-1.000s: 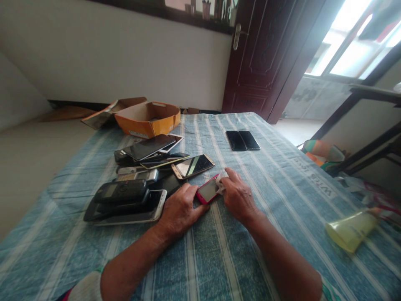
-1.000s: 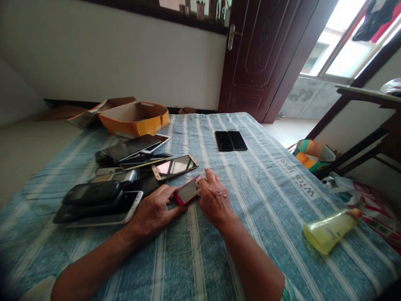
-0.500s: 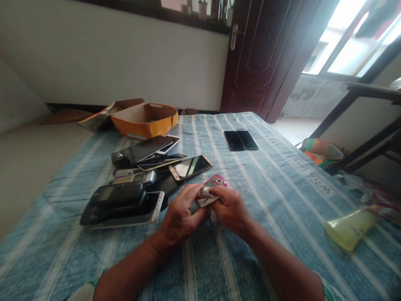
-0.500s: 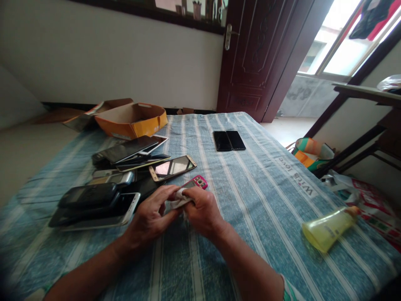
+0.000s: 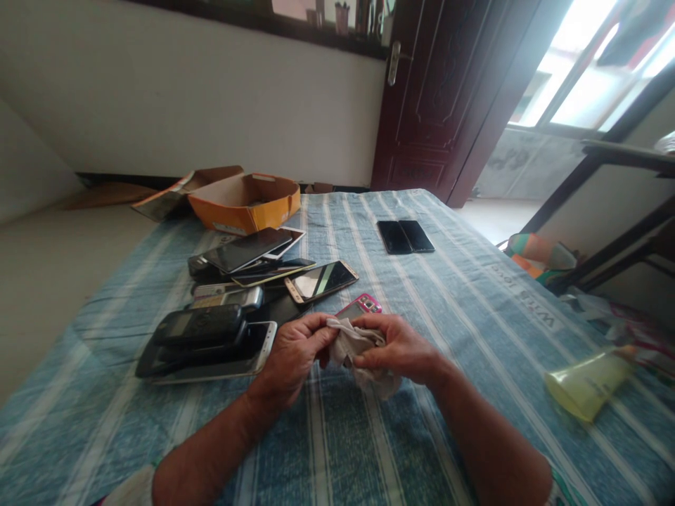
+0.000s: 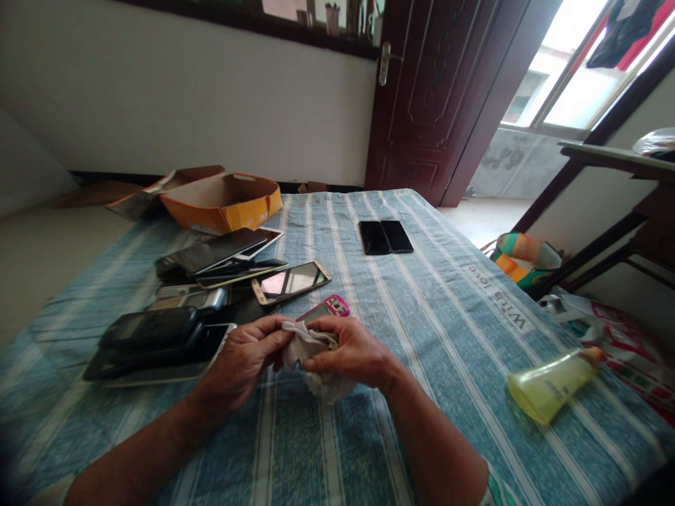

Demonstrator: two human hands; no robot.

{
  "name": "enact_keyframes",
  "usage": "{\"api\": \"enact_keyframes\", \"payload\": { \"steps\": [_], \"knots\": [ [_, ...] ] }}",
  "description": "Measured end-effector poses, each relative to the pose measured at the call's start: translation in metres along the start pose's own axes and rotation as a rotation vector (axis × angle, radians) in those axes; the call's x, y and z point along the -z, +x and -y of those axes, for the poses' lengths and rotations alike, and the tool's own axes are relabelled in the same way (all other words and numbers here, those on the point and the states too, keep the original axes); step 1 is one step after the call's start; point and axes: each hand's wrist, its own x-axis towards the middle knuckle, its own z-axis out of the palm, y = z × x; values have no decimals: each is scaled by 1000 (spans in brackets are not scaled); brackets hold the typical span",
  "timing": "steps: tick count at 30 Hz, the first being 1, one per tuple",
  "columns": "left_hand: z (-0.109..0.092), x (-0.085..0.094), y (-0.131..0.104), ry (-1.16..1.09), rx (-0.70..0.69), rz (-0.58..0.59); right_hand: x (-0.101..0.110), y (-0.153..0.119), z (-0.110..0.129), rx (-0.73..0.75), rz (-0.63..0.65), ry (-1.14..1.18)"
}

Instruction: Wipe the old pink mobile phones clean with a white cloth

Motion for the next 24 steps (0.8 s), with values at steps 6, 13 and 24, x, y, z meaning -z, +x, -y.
{"api": "enact_keyframes", "payload": {
  "steps": [6,13,24],
  "knots": [
    [-1,-4,-3,-106,152,82,-5,3,-2,186,-142,-259],
    [2,-4,-3,-119,165,31,-16,3,0,386,-246,-419],
    [6,-9,-6,1,92,-42,-33,9,-9,233,-551,-226]
  ]
}}
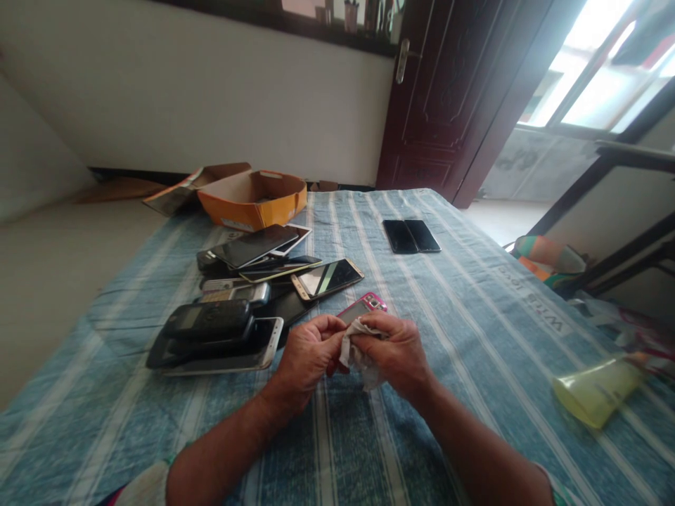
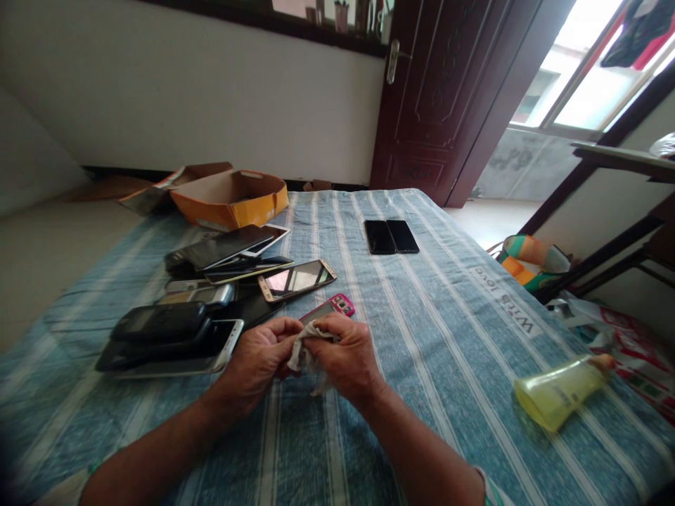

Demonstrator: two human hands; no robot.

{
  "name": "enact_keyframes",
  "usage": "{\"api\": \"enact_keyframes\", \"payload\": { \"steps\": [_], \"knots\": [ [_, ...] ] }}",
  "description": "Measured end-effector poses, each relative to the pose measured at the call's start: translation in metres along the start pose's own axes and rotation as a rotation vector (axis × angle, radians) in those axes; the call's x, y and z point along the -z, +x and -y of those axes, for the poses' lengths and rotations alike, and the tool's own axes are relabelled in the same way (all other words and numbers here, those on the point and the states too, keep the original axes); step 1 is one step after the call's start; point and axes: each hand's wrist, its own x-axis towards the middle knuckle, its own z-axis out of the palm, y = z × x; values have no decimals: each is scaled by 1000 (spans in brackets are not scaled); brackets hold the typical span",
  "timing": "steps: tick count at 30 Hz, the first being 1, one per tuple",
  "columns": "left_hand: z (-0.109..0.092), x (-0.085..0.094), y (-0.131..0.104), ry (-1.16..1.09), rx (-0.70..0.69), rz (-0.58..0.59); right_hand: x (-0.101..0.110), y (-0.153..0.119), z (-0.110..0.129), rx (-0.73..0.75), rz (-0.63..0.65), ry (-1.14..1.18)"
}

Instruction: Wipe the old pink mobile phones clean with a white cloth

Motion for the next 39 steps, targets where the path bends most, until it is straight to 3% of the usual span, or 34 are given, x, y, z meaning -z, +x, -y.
{"api": "enact_keyframes", "payload": {
  "steps": [6,9,12,18,26,29,34,36,39],
  "knots": [
    [0,0,-5,238,-266,-22,5,6,-9,-11,-126,-127],
    [1,2,-4,244,-309,19,4,6,-10,37,-119,-179],
    [3,4,-1,192,-257,74,4,4,-5,-4,-50,-112],
    [6,7,7,30,-50,70,7,4,-1,-263,144,333],
    [8,9,10,88,-85,45,9,6,-3,-366,86,480],
    [6,10,9,202,-203,-26,8,6,-4,-328,69,423],
    [5,11,3,547,-640,-179,7,6,-5,-127,-67,91],
    [6,10,0,646,-764,-169,5,5,-4,-66,-94,-13],
    [8,8,-2,733,-840,-124,2,3,-2,-30,-81,-74]
  ]
}}
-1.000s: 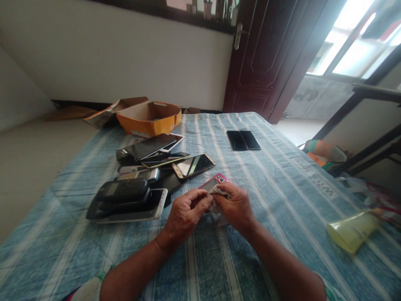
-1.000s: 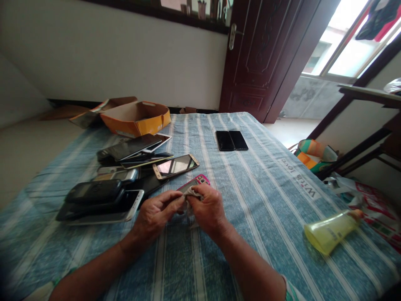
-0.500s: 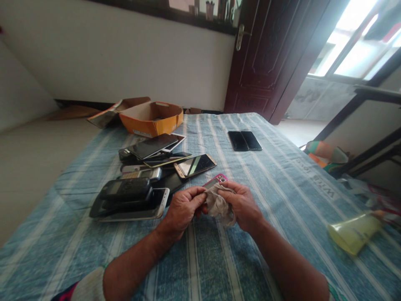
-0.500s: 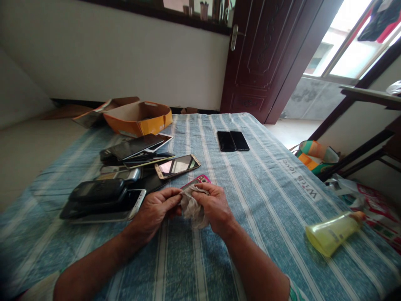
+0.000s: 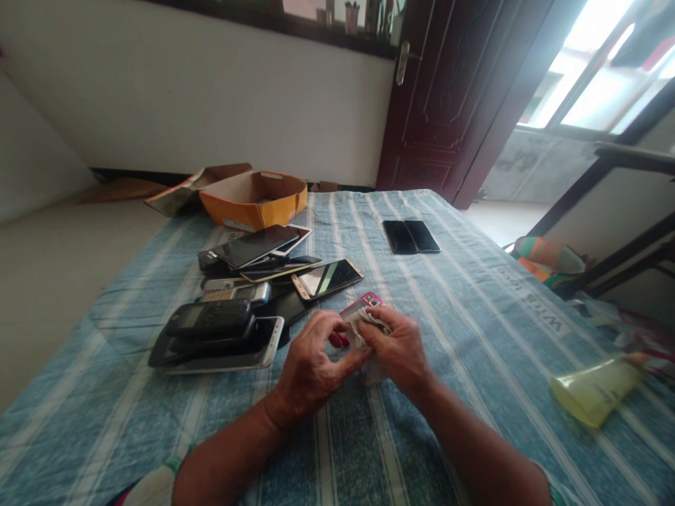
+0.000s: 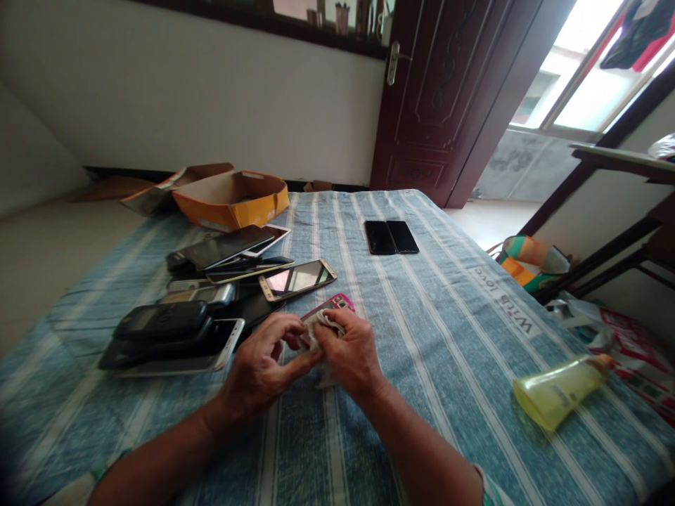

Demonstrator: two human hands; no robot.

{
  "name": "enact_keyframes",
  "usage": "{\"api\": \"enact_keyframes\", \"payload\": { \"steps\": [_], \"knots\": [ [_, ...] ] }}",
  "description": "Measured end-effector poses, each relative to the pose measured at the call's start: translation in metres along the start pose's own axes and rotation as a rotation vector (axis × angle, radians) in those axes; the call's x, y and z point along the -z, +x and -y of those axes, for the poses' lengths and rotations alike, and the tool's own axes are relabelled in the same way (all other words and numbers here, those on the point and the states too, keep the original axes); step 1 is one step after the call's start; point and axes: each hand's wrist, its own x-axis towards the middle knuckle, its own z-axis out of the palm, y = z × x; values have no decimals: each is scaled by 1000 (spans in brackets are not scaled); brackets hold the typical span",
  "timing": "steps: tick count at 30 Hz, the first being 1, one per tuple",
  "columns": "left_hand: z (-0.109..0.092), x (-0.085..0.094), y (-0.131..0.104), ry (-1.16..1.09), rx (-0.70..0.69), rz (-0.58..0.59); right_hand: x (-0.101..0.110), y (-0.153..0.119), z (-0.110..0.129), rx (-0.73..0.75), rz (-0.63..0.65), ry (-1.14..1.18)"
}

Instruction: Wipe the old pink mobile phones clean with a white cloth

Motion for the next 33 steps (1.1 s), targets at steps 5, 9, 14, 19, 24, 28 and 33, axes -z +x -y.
{"api": "enact_keyframes", "payload": {
  "steps": [5,9,14,19,24,28,33],
  "knots": [
    [-1,1,1,-34,-44,64,-3,-4,1,-25,33,39],
    [0,2,4,-180,76,100,-2,-4,1,-87,88,164],
    [2,3,7,-460,353,143,1,-2,3,-278,133,505],
    [5,0,7,-588,540,66,3,1,4,-365,154,651],
    [4,0,8,-621,566,87,5,3,2,-380,184,735],
    [4,0,7,-590,548,126,6,2,2,-388,200,737],
    [3,3,8,-441,403,94,5,1,5,-396,176,701]
  ]
}}
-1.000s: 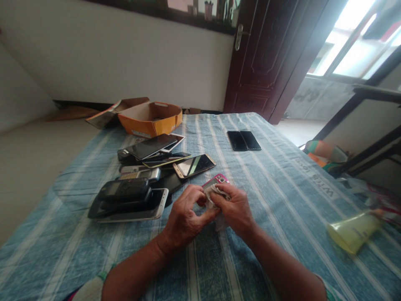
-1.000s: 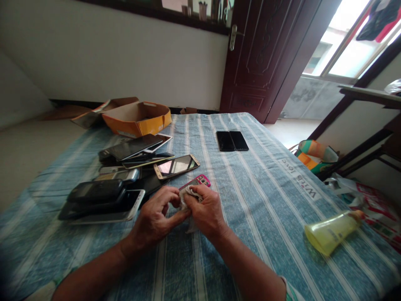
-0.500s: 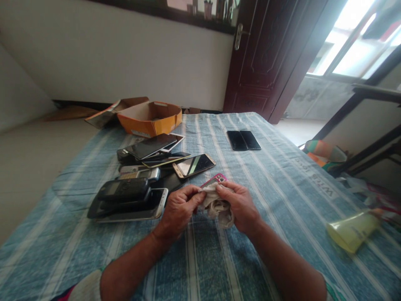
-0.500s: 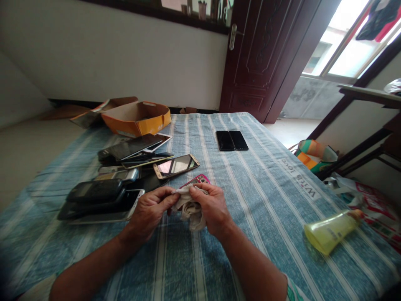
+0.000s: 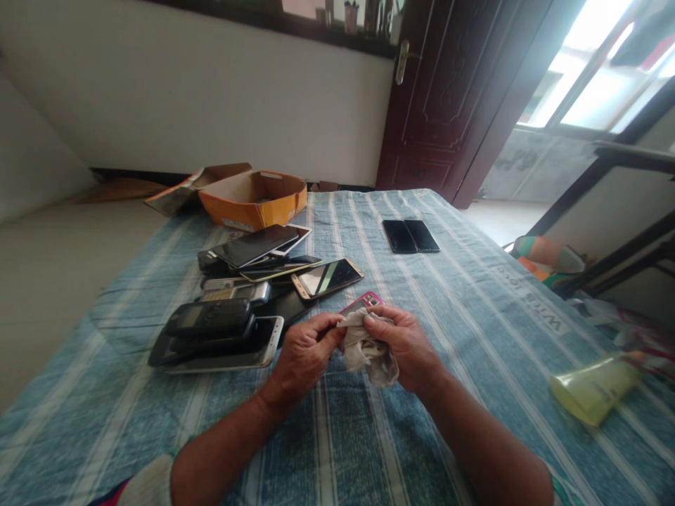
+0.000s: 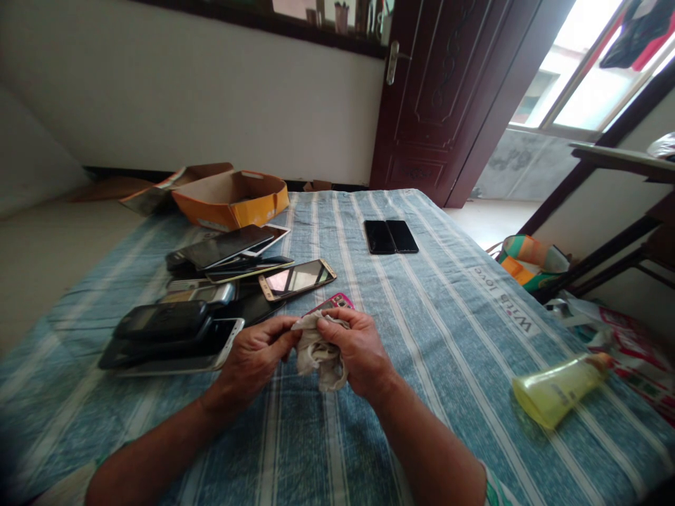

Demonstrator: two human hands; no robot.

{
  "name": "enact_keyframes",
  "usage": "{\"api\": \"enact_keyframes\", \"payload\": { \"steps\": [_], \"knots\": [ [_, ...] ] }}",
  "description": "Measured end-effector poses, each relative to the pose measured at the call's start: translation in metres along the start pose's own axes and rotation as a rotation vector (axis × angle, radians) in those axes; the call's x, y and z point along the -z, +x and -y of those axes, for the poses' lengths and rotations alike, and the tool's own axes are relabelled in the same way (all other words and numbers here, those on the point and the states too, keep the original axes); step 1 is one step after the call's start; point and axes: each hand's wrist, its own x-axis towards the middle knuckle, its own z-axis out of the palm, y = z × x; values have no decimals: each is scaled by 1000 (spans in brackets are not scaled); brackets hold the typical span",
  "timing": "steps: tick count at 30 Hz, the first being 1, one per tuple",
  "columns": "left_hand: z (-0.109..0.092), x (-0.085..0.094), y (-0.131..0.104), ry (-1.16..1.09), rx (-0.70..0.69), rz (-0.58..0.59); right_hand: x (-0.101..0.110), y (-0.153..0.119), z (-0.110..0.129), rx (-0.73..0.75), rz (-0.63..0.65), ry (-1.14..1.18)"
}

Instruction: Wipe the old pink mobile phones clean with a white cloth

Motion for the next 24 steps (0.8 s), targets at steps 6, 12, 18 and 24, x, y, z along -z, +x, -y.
{"api": "enact_keyframes", "payload": {
  "steps": [6,12,18,24],
  "knots": [
    [-1,2,-1,239,-174,-83,-1,-1,2,-16,1,-34],
    [1,3,-2,366,-195,-102,0,-1,1,-87,80,-55],
    [2,2,-3,384,-307,-59,-2,-1,1,-74,49,-121],
    [7,1,-1,398,-393,-86,25,11,14,188,-222,-420]
  ]
}}
